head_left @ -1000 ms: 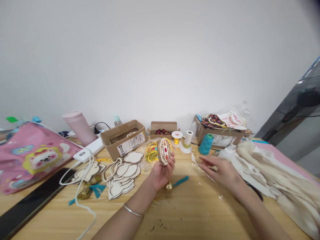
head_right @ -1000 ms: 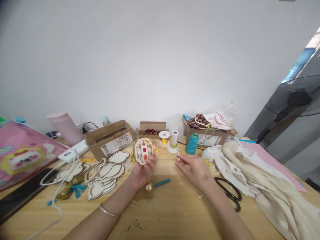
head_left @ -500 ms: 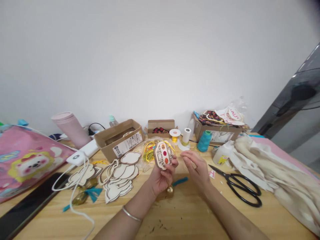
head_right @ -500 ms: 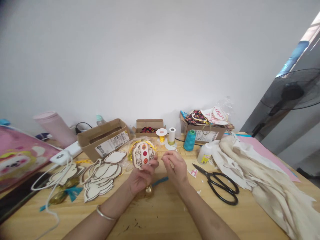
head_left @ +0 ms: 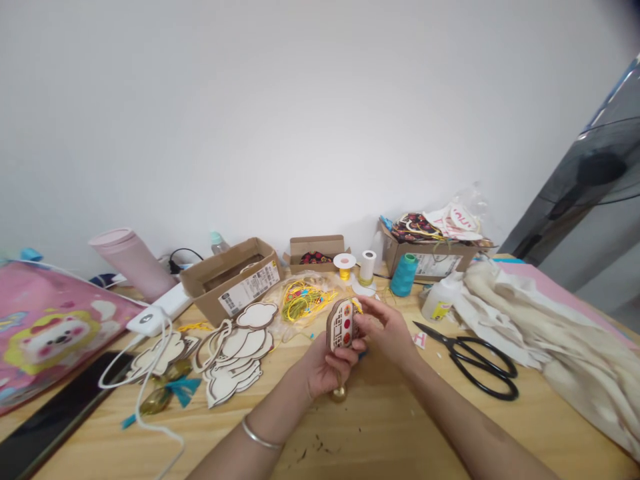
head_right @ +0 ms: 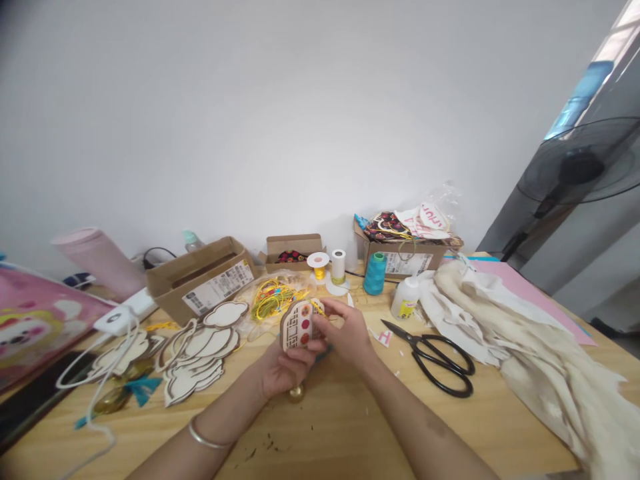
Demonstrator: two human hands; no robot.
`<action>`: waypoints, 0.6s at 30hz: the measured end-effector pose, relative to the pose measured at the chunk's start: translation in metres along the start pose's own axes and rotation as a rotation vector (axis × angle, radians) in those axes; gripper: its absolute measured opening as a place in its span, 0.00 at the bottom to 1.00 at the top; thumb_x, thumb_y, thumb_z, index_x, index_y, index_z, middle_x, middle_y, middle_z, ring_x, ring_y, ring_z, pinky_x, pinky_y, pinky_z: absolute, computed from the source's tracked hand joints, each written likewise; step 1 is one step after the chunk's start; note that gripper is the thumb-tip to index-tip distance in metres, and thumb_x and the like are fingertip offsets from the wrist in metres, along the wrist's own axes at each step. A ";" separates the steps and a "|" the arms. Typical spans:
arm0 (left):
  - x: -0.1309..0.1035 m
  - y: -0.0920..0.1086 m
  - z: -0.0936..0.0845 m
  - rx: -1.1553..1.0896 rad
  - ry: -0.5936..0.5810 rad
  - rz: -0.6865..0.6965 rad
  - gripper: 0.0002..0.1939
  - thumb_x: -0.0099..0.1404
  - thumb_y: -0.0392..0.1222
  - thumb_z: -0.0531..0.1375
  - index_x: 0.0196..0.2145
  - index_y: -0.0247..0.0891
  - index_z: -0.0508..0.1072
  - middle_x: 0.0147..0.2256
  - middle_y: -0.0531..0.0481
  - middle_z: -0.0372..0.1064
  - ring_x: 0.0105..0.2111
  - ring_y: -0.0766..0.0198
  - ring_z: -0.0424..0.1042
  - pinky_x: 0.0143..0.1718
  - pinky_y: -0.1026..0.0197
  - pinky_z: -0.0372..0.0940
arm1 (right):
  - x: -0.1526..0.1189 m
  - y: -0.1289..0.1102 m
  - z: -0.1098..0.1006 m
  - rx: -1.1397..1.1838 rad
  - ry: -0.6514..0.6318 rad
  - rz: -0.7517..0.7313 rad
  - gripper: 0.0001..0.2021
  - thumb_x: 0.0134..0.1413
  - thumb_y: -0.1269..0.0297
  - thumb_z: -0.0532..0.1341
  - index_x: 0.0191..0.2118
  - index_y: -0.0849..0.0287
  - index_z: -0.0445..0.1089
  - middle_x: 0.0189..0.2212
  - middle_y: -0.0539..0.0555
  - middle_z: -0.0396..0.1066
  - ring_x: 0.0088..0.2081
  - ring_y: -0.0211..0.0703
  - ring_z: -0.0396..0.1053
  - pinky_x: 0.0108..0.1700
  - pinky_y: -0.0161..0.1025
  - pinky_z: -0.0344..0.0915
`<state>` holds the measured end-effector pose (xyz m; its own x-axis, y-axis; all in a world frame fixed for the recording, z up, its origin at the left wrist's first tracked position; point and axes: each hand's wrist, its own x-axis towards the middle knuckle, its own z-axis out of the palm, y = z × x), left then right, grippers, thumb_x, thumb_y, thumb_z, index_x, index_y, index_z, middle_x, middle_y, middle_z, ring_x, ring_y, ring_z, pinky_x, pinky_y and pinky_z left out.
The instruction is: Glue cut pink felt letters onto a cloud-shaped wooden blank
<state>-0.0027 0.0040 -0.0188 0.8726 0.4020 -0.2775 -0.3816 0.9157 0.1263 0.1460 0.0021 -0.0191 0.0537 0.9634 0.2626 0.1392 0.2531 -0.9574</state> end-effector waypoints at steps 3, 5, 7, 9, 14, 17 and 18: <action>0.001 -0.001 0.001 0.076 0.032 -0.043 0.11 0.64 0.37 0.49 0.36 0.28 0.68 0.25 0.49 0.63 0.15 0.82 0.60 0.11 0.83 0.51 | 0.002 -0.001 -0.002 0.183 0.028 0.142 0.13 0.38 0.60 0.65 0.34 0.58 0.74 0.32 0.53 0.76 0.33 0.44 0.71 0.37 0.42 0.69; 0.003 -0.002 0.002 0.191 0.073 -0.027 0.13 0.64 0.38 0.50 0.39 0.27 0.69 0.24 0.48 0.66 0.15 0.79 0.61 0.13 0.81 0.54 | 0.004 -0.001 -0.004 0.302 0.085 0.185 0.12 0.36 0.60 0.67 0.31 0.58 0.75 0.31 0.52 0.76 0.32 0.42 0.71 0.38 0.41 0.68; 0.004 -0.003 0.003 0.340 0.113 0.018 0.15 0.63 0.41 0.50 0.40 0.28 0.70 0.23 0.47 0.68 0.15 0.76 0.63 0.14 0.76 0.56 | 0.004 0.001 -0.006 0.403 0.096 0.241 0.12 0.34 0.59 0.68 0.30 0.58 0.75 0.28 0.51 0.76 0.30 0.40 0.71 0.36 0.39 0.68; 0.004 -0.004 0.005 0.499 0.159 0.045 0.17 0.63 0.44 0.50 0.41 0.30 0.71 0.23 0.46 0.70 0.16 0.71 0.67 0.17 0.72 0.59 | 0.004 0.003 -0.008 0.512 0.049 0.284 0.13 0.36 0.58 0.68 0.31 0.58 0.75 0.25 0.50 0.75 0.27 0.37 0.70 0.32 0.35 0.67; -0.005 -0.009 0.018 0.703 0.129 -0.005 0.28 0.62 0.58 0.44 0.37 0.30 0.72 0.26 0.40 0.73 0.26 0.60 0.74 0.29 0.63 0.62 | 0.004 0.005 -0.014 0.782 -0.074 0.283 0.11 0.42 0.58 0.66 0.31 0.59 0.73 0.24 0.49 0.72 0.25 0.32 0.66 0.28 0.29 0.64; -0.013 -0.012 0.026 0.686 0.031 -0.089 0.32 0.60 0.63 0.44 0.40 0.31 0.69 0.27 0.41 0.73 0.26 0.58 0.74 0.29 0.61 0.63 | 0.002 0.002 -0.018 0.891 -0.100 0.301 0.10 0.39 0.60 0.67 0.31 0.55 0.72 0.25 0.46 0.71 0.25 0.30 0.65 0.28 0.27 0.63; -0.014 -0.013 0.027 0.672 0.011 -0.119 0.31 0.59 0.63 0.45 0.41 0.32 0.68 0.28 0.42 0.73 0.26 0.58 0.74 0.28 0.61 0.63 | 0.001 0.001 -0.018 0.897 -0.118 0.315 0.10 0.39 0.60 0.67 0.31 0.54 0.72 0.25 0.46 0.71 0.24 0.31 0.65 0.27 0.27 0.62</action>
<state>-0.0020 -0.0142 0.0094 0.8924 0.3020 -0.3353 -0.0081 0.7537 0.6572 0.1642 0.0015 -0.0177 -0.1474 0.9890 0.0104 -0.6766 -0.0931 -0.7304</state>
